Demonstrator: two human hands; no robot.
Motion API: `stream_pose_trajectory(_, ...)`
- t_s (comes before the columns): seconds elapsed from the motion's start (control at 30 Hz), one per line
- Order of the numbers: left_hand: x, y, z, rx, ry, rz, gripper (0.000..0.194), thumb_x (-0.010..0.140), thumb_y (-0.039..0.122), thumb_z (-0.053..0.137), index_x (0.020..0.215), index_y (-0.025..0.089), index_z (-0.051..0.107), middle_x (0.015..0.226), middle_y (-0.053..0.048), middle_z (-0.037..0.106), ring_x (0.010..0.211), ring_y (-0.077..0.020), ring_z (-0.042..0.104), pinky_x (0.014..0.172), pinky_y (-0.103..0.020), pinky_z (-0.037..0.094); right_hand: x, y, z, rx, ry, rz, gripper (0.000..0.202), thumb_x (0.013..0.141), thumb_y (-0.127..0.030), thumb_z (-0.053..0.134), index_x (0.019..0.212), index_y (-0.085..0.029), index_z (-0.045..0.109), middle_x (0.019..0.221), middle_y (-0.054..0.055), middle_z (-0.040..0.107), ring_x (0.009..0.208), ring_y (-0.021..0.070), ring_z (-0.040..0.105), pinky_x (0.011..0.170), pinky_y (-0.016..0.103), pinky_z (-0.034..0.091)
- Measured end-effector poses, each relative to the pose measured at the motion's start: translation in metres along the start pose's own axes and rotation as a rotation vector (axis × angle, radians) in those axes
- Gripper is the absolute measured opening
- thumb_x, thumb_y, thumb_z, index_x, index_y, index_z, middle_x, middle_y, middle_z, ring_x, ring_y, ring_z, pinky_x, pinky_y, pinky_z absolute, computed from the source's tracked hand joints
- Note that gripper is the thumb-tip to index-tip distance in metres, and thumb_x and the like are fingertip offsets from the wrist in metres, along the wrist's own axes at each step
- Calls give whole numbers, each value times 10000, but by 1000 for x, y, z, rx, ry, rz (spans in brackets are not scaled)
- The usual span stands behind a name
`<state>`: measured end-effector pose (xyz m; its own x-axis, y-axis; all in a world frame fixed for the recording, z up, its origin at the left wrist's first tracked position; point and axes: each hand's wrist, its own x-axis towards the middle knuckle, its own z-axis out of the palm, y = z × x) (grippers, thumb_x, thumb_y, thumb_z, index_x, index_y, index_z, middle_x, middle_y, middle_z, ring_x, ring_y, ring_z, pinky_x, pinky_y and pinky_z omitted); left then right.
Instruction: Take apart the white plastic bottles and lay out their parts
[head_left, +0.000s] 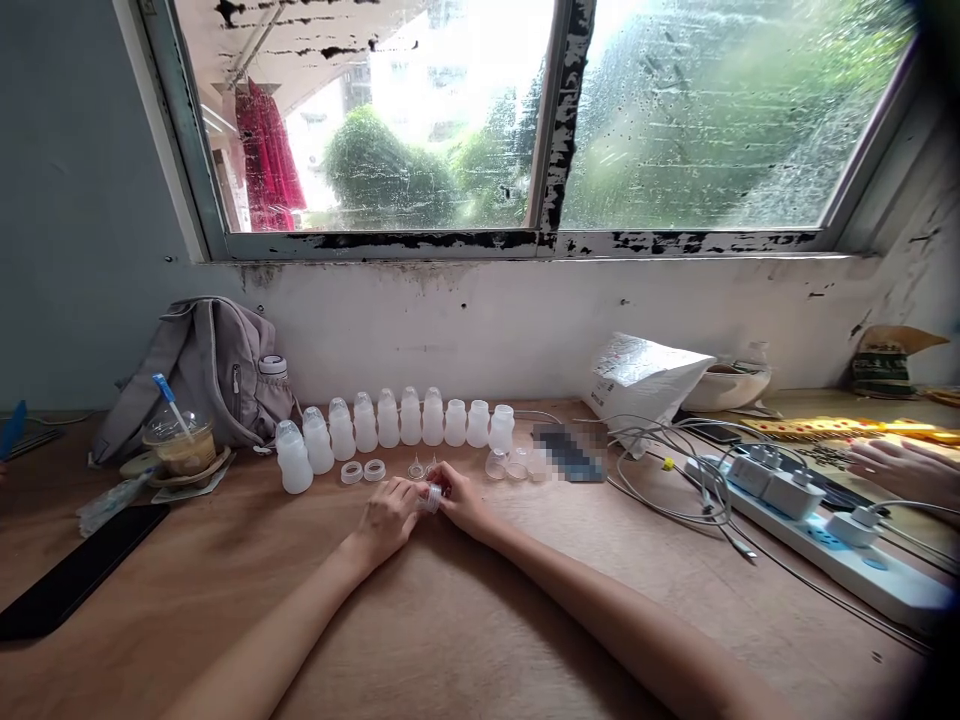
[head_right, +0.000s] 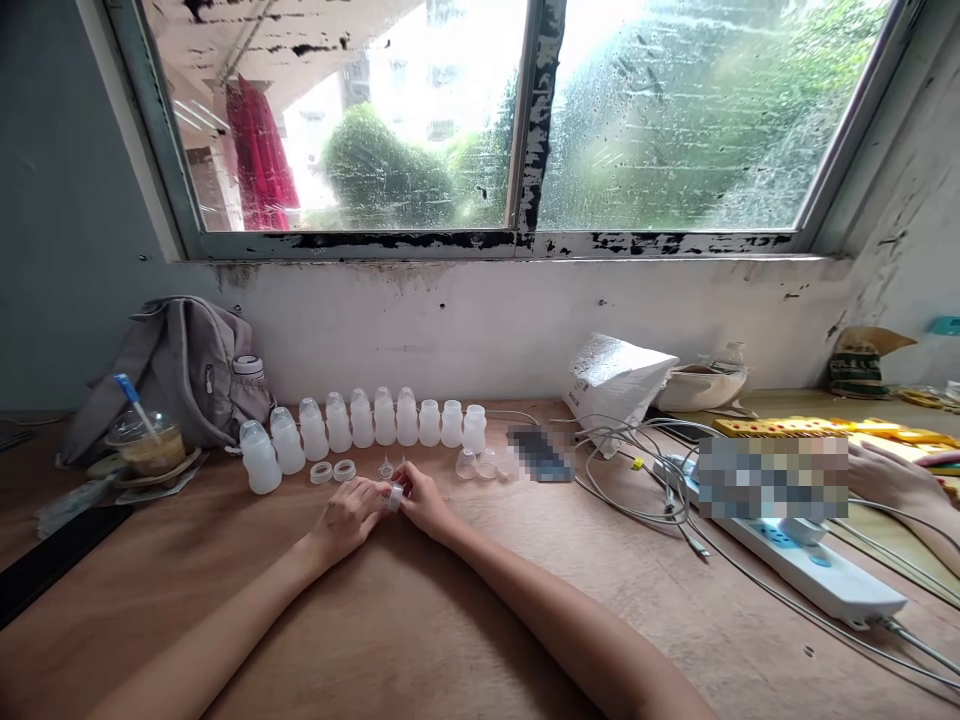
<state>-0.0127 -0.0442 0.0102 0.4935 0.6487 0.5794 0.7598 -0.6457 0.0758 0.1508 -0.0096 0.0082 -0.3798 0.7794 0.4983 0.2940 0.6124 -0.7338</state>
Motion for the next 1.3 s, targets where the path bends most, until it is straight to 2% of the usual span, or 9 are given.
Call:
stream_pose_trajectory(0.27, 2, -5, 1, 125, -3, -26, 186, 791, 263, 503, 957, 180, 519, 826, -49, 585, 766, -204, 508, 675, -325, 418, 4, 13, -7, -40, -25, 60, 171, 726, -204, 493, 893, -166, 484, 713, -4, 534, 549, 94, 487, 507, 196, 389)
stream_pose_trajectory(0.43, 0, -12, -1, 104, 36, -94, 171, 808, 275, 486, 948, 187, 530, 776, -32, 579, 746, -183, 514, 664, -294, 413, 30, 22, -28, -422, 177, 85, 317, 778, -166, 404, 1092, -171, 442, 740, 26, 574, 646, 138, 532, 611, 237, 386)
stream_pose_trajectory(0.6, 0, -15, -1, 75, 48, -106, 187, 812, 272, 480, 966, 178, 529, 815, -37, 593, 780, -186, 521, 690, -300, 411, 70, 27, -42, -697, 195, 282, 516, 782, -185, 419, 1277, -178, 275, 750, 52, 590, 669, 184, 541, 585, 260, 345)
stream_pose_trajectory(0.67, 0, -15, 0, 73, 56, -100, 199, 820, 265, 465, 990, 180, 525, 834, -42, 596, 792, -188, 521, 698, -303, 412, 82, 28, -44, -748, 187, 385, 500, 781, -189, 431, 1264, -167, 304, 735, 67, 583, 649, 192, 538, 571, 268, 336)
stream_pose_trajectory(0.77, 0, -14, 0, 54, 69, -89, 210, 826, 253, 451, 1012, 183, 517, 852, -45, 597, 799, -187, 521, 708, -307, 416, 88, 27, -47, -789, 214, 411, 363, 799, -204, 421, 1161, -170, 420, 832, 104, 561, 675, 198, 532, 569, 276, 337)
stream_pose_trajectory(0.93, -2, -16, 7, 12, 72, -87, 219, 830, 222, 436, 1029, 173, 511, 883, -58, 596, 821, -187, 525, 729, -314, 428, 69, 18, -52, -813, 298, 209, 173, 824, -257, 398, 899, -188, 537, 1029, 113, 458, 850, 204, 495, 623, 270, 361)
stream_pose_trajectory(1.07, -4, -20, 14, -13, 75, -88, 226, 846, 190, 389, 1027, 183, 525, 862, -65, 589, 808, -180, 536, 735, -309, 434, 43, 7, -56, -753, 337, -36, 136, 804, -281, 432, 790, -178, 519, 923, 77, 498, 798, 180, 492, 664, 274, 376)
stream_pose_trajectory(1.17, -4, -21, 16, -57, 81, -100, 221, 845, 176, 383, 1006, 190, 533, 851, -62, 588, 808, -179, 540, 735, -307, 434, 24, -1, -56, -659, 286, -76, 140, 815, -308, 420, 814, -188, 494, 806, 43, 525, 717, 170, 504, 627, 268, 387)
stream_pose_trajectory(1.3, -4, -20, 14, -179, 109, -192, 191, 836, 181, 397, 966, 206, 535, 855, -47, 592, 803, -172, 549, 718, -294, 438, 2, -3, -48, -433, 256, -91, 330, 772, -335, 502, 1045, -187, 391, 968, 74, 530, 809, 187, 529, 698, 302, 420)
